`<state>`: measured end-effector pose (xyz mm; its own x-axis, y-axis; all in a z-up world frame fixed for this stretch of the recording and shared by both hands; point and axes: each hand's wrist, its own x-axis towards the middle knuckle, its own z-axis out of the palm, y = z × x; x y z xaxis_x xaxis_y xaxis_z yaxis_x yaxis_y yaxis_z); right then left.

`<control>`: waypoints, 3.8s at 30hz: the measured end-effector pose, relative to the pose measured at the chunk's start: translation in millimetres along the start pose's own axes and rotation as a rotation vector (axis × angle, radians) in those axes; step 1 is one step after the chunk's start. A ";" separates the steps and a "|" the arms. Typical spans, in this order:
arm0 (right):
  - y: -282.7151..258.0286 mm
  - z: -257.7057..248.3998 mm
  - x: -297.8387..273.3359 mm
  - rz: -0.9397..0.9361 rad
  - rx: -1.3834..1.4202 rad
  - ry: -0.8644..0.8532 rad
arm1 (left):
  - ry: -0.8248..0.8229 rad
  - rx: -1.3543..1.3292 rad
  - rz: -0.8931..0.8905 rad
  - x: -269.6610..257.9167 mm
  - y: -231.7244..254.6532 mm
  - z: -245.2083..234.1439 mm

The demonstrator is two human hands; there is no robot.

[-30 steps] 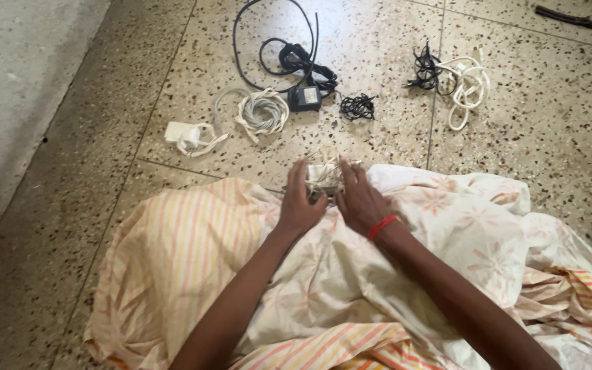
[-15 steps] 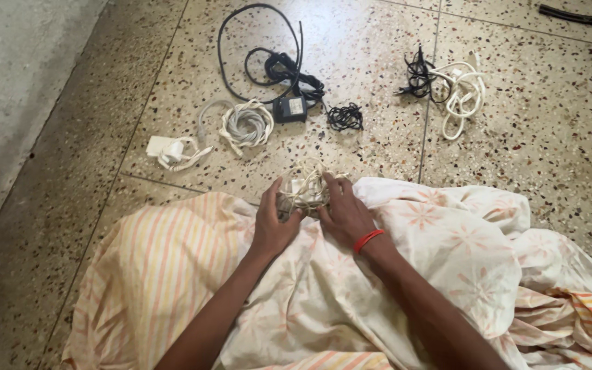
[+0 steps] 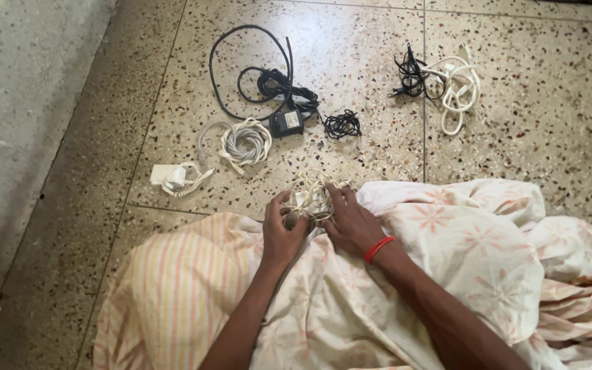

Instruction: The person sits on the floor and untangles a white power cable by hand. They repeatedly pull, twist, and separate the loops of the cord to straighten it. Other cables and a power adapter are visible on the floor nearby.

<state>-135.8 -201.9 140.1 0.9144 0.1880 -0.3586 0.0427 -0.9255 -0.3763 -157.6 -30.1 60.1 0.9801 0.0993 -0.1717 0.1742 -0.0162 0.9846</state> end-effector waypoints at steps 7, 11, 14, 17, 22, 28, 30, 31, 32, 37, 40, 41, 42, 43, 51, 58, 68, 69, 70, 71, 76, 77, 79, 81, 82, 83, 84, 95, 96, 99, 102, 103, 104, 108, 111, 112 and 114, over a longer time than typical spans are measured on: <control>-2.7 -4.8 -6.6 0.022 -0.006 -0.031 | 0.037 0.151 0.007 -0.7 2.2 0.9; -1.0 -3.6 -7.6 0.003 -0.009 -0.014 | 0.069 0.186 0.080 -0.1 -1.6 1.2; -2.8 -3.9 -8.8 -0.011 -0.003 0.040 | 0.099 0.224 0.124 1.1 -2.3 0.1; -6.8 -5.9 -13.5 -0.092 0.019 0.162 | 0.090 0.197 0.099 0.8 0.3 0.2; -15.2 -14.8 -13.5 -0.031 0.139 0.172 | 0.079 0.174 0.081 2.6 2.4 -1.1; -13.4 -14.6 -6.7 -0.166 0.307 0.315 | 0.086 0.082 0.083 6.4 1.0 -2.6; -13.4 -12.6 -4.2 -0.231 0.369 0.382 | 0.104 0.019 0.097 8.3 0.9 -3.1; -11.7 -12.6 -2.4 -0.228 0.383 0.416 | 0.128 -0.021 0.076 10.2 0.4 -4.0; -9.1 -12.5 0.0 -0.225 0.398 0.450 | 0.152 -0.060 0.056 12.4 -0.6 -5.1; 13.6 2.0 12.9 0.038 0.714 0.412 | 0.286 -0.398 -0.164 21.6 -19.2 -10.8; 32.9 9.7 24.4 0.104 0.984 0.293 | 0.284 -0.618 -0.241 29.5 -38.1 -13.3; 37.6 10.3 24.5 0.070 1.022 0.244 | 0.249 -0.703 -0.251 29.7 -42.2 -12.8; 39.4 10.3 24.4 0.036 1.060 0.195 | 0.214 -0.787 -0.261 29.7 -44.2 -12.6; 37.9 9.8 24.5 0.049 1.076 0.183 | 0.165 -0.807 -0.240 30.1 -43.9 -12.5; -12.4 -16.2 9.8 -0.073 0.637 0.207 | -0.266 -0.924 -0.181 21.8 -8.5 -7.8; 11.0 0.0 18.2 -0.103 0.606 0.228 | -0.213 -0.954 -0.271 25.9 -23.4 -8.3; 32.7 15.4 28.0 0.130 1.521 -0.064 | 0.051 -0.728 -0.166 24.8 -14.6 -8.3; 30.5 12.5 29.6 0.168 1.543 -0.040 | 0.002 -0.676 -0.111 23.5 -13.7 -7.1; 29.1 7.5 29.3 0.118 1.539 -0.023 | -0.046 -0.590 -0.072 21.2 -12.7 -6.2; 29.3 0.8 26.4 0.068 1.533 -0.007 | -0.094 -0.504 -0.033 17.4 -11.2 -4.4; 20.2 -10.4 21.6 -0.129 1.551 -0.057 | -0.128 -0.438 -0.013 14.0 3.1 -4.9; 18.5 -9.9 21.9 -0.120 1.523 -0.072 | -0.089 -0.391 -0.063 15.8 1.1 -4.6; 15.0 -7.2 20.9 -0.014 1.269 -0.029 | 0.023 -0.431 -0.117 18.4 -10.4 -3.7; 12.5 -4.7 19.0 0.167 0.809 0.080 | 0.167 -0.602 -0.121 24.2 -25.3 -3.9; 13.0 -5.5 19.1 0.176 0.681 0.057 | 0.205 -0.687 -0.155 27.8 -31.9 -6.7; 13.8 -6.3 18.7 0.187 0.554 0.034 | 0.242 -0.771 -0.192 31.6 -37.4 -9.9; 14.0 -6.9 18.6 0.197 0.426 0.011 | 0.280 -0.855 -0.229 34.2 -41.4 -13.0; 16.8 7.3 12.4 0.100 0.493 0.004 | 0.176 -0.424 -0.090 27.0 -31.3 -10.3; 18.0 5.7 15.5 0.112 0.669 0.027 | 0.194 -0.310 -0.071 25.8 -30.0 -11.0; 21.4 -1.7 22.5 0.033 1.218 0.108 | 0.276 -0.340 -0.201 26.9 -30.7 -11.6; 15.5 -7.8 22.1 -0.112 1.299 0.335 | 0.301 -0.295 0.022 32.6 -42.6 -14.7; 12.5 -10.9 18.1 -0.172 1.031 0.430 | 0.277 -0.444 -0.085 34.0 -47.0 -12.9; 9.4 -14.5 11.3 -0.225 0.760 0.517 | 0.252 -0.593 -0.193 35.1 -50.5 -11.3; -3.4 -26.5 3.1 -0.491 0.118 0.637 | 0.165 -0.970 -0.405 36.0 -54.8 -16.4; -4.8 -29.2 3.3 -0.344 0.197 0.397 | 0.161 -1.027 -0.386 38.3 -50.3 -19.0; -4.8 -28.7 4.1 -0.317 0.182 0.389 | 0.165 -1.014 -0.385 38.6 -48.1 -19.7; -5.7 -26.9 6.3 -0.263 0.153 0.371 | 0.175 -0.986 -0.384 37.2 -43.4 -21.3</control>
<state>-119.5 -204.3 163.0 0.9638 0.2533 0.0836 0.2571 -0.7983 -0.5446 -130.7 -4.6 11.7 0.8353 0.0689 -0.5455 0.2376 0.8495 0.4711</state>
